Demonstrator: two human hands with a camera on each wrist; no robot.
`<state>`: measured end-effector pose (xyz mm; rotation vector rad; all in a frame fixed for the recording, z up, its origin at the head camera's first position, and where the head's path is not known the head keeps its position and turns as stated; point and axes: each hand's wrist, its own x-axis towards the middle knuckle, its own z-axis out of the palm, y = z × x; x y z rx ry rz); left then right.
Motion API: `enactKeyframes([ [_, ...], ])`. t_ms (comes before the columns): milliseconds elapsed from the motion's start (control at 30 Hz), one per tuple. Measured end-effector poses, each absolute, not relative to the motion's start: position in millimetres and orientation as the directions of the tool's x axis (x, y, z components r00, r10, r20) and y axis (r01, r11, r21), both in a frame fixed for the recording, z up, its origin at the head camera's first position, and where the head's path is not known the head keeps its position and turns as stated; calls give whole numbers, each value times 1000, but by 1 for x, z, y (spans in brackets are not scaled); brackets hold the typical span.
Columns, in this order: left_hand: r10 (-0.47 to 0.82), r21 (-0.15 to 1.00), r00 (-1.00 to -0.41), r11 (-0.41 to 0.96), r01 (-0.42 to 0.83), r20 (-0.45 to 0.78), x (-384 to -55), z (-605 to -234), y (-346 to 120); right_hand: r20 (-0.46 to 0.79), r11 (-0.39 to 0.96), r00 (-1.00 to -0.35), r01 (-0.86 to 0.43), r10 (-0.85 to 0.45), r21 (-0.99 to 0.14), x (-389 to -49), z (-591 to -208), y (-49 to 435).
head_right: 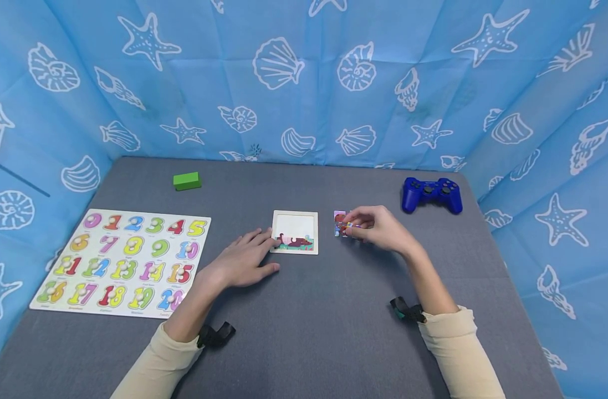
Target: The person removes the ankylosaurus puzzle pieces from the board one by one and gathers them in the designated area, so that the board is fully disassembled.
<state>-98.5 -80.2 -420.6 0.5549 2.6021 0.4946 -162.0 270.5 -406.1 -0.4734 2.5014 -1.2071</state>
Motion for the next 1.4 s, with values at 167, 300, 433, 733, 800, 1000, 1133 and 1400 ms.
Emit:
enactKeyframes([
  [167,457,428,-825,853,299,-334,-98,-419,-80,-152,601,-904,-133,-399,-788,-158,-404,290],
  [300,455,427,-826,854,298,-334,-97,-419,-80,-167,611,-913,-104,-371,-785,-157,-405,302],
  [433,454,427,-827,854,297,-333,-97,-419,-80,-173,614,-915,-98,-366,-784,-158,-410,312],
  [733,455,427,-825,854,297,-335,-97,-419,-80,-198,651,-915,-86,-350,-754,-164,-418,324],
  [800,455,426,-825,854,297,-336,-97,-419,-80,-201,659,-915,-88,-350,-747,-165,-419,325],
  [1000,454,425,-825,855,297,-338,-98,-419,-80,-191,679,-912,-118,-363,-724,-169,-426,325],
  [1133,452,427,-827,855,294,-336,-97,-419,-80,-157,715,-917,-169,-366,-679,-169,-428,322],
  [1400,455,424,-825,855,298,-336,-97,-419,-80,-123,771,-930,-208,-347,-601,-167,-429,318],
])
